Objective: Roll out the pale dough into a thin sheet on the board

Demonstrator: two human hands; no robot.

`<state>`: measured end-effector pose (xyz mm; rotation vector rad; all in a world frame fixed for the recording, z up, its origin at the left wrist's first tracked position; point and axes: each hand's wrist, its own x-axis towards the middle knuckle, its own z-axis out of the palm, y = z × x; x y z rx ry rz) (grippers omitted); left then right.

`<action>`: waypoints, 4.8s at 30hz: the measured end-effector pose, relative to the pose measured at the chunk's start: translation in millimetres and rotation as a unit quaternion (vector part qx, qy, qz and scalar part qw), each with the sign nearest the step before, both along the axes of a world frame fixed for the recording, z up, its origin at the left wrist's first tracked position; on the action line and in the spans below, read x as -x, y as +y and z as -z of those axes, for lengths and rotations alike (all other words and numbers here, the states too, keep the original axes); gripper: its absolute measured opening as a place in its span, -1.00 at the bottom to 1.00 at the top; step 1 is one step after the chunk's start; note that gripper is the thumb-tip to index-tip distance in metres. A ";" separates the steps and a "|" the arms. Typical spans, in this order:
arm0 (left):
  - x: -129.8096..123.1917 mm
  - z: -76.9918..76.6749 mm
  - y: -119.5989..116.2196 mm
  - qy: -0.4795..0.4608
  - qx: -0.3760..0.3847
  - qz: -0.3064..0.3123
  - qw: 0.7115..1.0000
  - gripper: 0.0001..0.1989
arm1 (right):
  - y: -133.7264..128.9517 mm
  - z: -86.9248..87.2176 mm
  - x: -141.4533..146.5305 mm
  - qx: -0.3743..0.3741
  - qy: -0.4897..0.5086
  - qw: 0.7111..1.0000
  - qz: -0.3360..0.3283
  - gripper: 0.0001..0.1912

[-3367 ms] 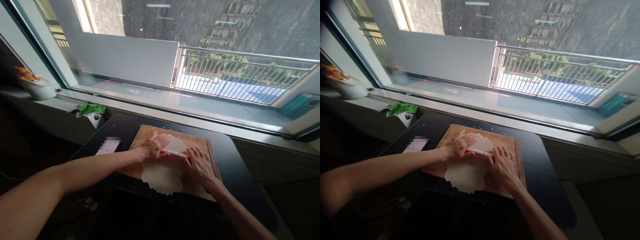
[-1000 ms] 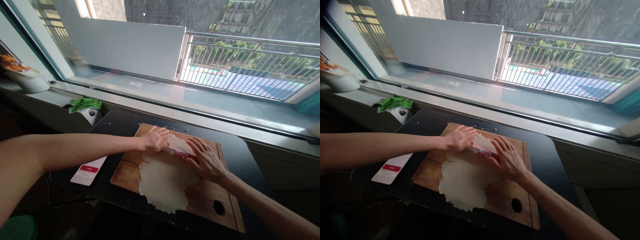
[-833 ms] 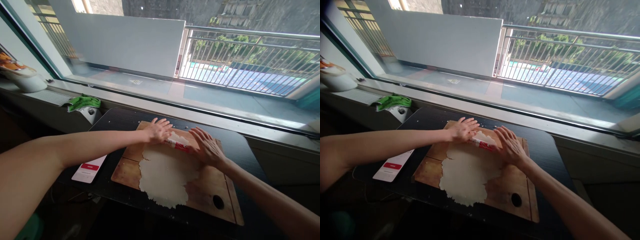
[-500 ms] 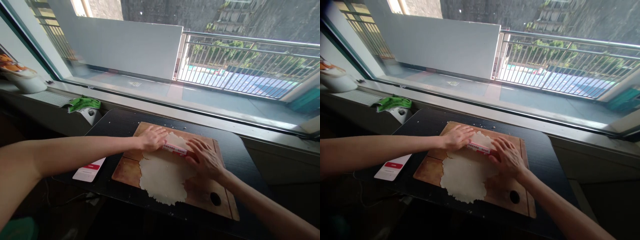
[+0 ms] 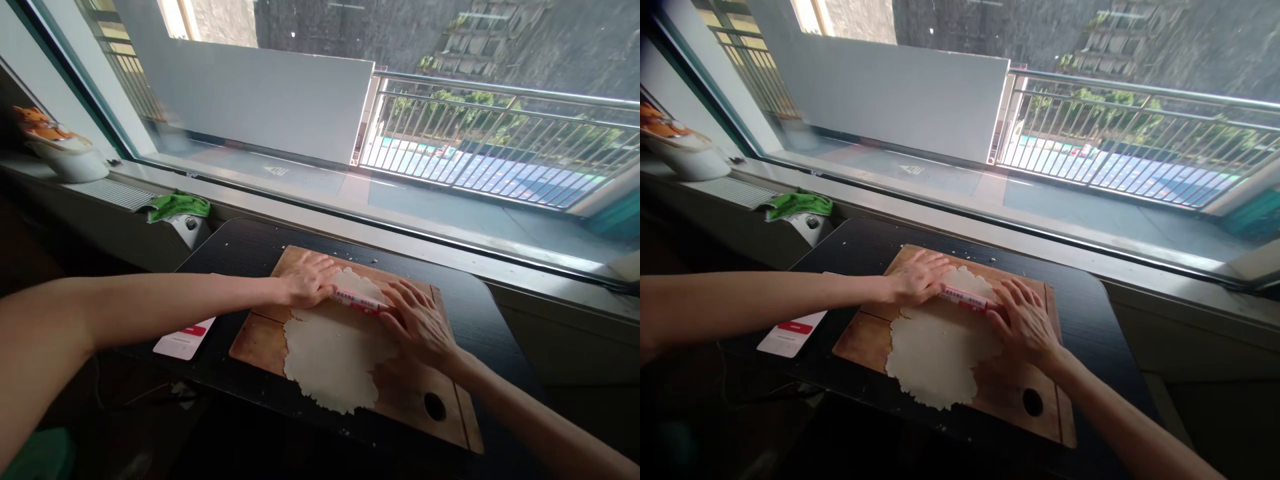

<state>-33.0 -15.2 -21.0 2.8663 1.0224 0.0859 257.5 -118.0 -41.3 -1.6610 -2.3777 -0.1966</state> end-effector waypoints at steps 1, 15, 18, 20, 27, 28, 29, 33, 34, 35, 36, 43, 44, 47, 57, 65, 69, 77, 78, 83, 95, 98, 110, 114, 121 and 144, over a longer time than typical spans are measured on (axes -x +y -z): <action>4.4 1.8 -6.8 0.000 0.005 0.014 1.000 -0.42 | -10.1 1.9 1.0 -0.008 -0.004 1.000 -0.017 -0.47; -21.2 -7.9 20.7 0.043 0.065 -0.056 0.995 -0.42 | 31.2 -5.7 3.8 0.082 -0.037 0.993 0.076 -0.38; -18.6 -6.0 14.5 0.038 0.068 -0.049 0.996 -0.41 | 22.8 -1.7 5.8 0.066 -0.048 0.995 0.064 -0.36; -31.1 -8.8 30.7 0.031 0.052 -0.088 0.994 -0.41 | 45.0 -6.9 9.0 0.069 -0.045 0.990 0.114 -0.36; -42.5 -8.8 42.7 0.008 0.025 -0.130 0.991 -0.42 | 68.9 -18.2 17.8 0.069 -0.032 0.987 0.141 -0.41; -33.8 -4.7 30.0 0.007 0.035 -0.097 0.995 -0.43 | 52.6 -14.1 18.0 0.069 -0.040 0.992 0.102 -0.41; -25.1 -0.7 17.2 0.002 0.028 -0.060 0.998 -0.43 | 36.0 -9.6 17.9 0.054 -0.042 0.995 0.067 -0.41; -16.0 4.1 4.5 -0.020 0.002 -0.009 1.000 -0.42 | 18.6 -1.9 17.7 0.012 -0.048 0.998 0.025 -0.36; -22.3 1.9 14.5 -0.017 0.006 -0.033 0.999 -0.42 | 31.4 -4.0 18.5 0.011 -0.048 0.998 0.046 -0.36; -30.6 -1.2 27.9 -0.012 0.011 -0.066 0.998 -0.42 | 48.8 -7.3 19.8 0.012 -0.047 0.996 0.077 -0.35; -39.7 -4.9 42.5 -0.008 0.015 -0.101 0.995 -0.41 | 67.8 -11.5 21.4 0.022 -0.043 0.993 0.112 -0.34; -38.0 -7.2 38.1 0.010 0.065 -0.109 0.992 -0.37 | 65.5 -16.4 26.4 0.089 -0.035 0.992 0.086 -0.28; -30.4 -4.2 24.8 0.012 0.071 -0.073 0.995 -0.37 | 48.9 -12.4 25.0 0.078 -0.039 0.995 0.054 -0.28; -19.8 -0.6 6.6 0.003 0.058 -0.017 0.998 -0.36 | 27.8 -4.7 21.1 0.041 -0.041 0.998 0.004 -0.27; -41.6 -6.6 51.8 -0.007 0.025 -0.150 0.988 -0.39 | 88.3 -14.9 27.0 0.090 -0.021 0.989 0.116 -0.24; -24.6 6.4 10.9 -0.057 -0.012 -0.092 0.994 -0.42 | 41.7 -4.6 36.9 0.034 -0.016 0.997 0.067 -0.29; -47.7 -4.8 53.1 -0.081 -0.011 -0.242 0.967 -0.45 | 83.9 -24.4 54.8 0.108 0.005 0.973 0.202 -0.24; 13.0 1.9 1.7 -0.315 0.075 -0.269 0.907 -0.51 | 14.3 -13.2 57.1 0.084 0.010 0.992 0.097 -0.36; 23.0 -0.9 -4.3 -0.330 0.099 -0.297 0.890 -0.53 | 10.9 -13.5 56.7 0.084 0.016 0.991 0.098 -0.37; 44.5 -21.6 -16.5 -0.225 0.268 -0.388 0.853 -0.75 | 17.9 -29.9 60.2 0.107 0.029 0.988 0.106 -0.54; 4.5 -41.0 -27.2 -0.157 0.272 -0.370 0.874 -0.80 | -18.6 -44.6 11.1 0.112 0.139 0.962 0.207 -0.68; 0.1 -42.2 -29.4 -0.183 0.299 -0.353 0.868 -0.72 | -28.7 -40.8 2.4 0.123 0.157 0.954 0.226 -0.67; 11.8 -15.5 -43.1 -0.286 0.466 -0.329 0.770 -0.90 | -25.3 -32.2 -2.7 0.136 0.179 0.940 0.258 -0.70; 8.6 -12.2 -29.9 -0.223 0.413 -0.289 0.835 -0.93 | -23.7 -32.0 -0.7 0.135 0.170 0.944 0.249 -0.72; -18.1 -35.7 8.1 -0.151 0.231 -0.342 0.898 -0.72 | -20.9 -36.6 2.1 0.139 0.163 0.938 0.272 -0.66; -52.1 11.7 -28.9 -0.019 0.062 -0.109 0.992 -0.24 | -19.2 -39.0 4.6 0.168 0.199 0.919 0.296 -0.67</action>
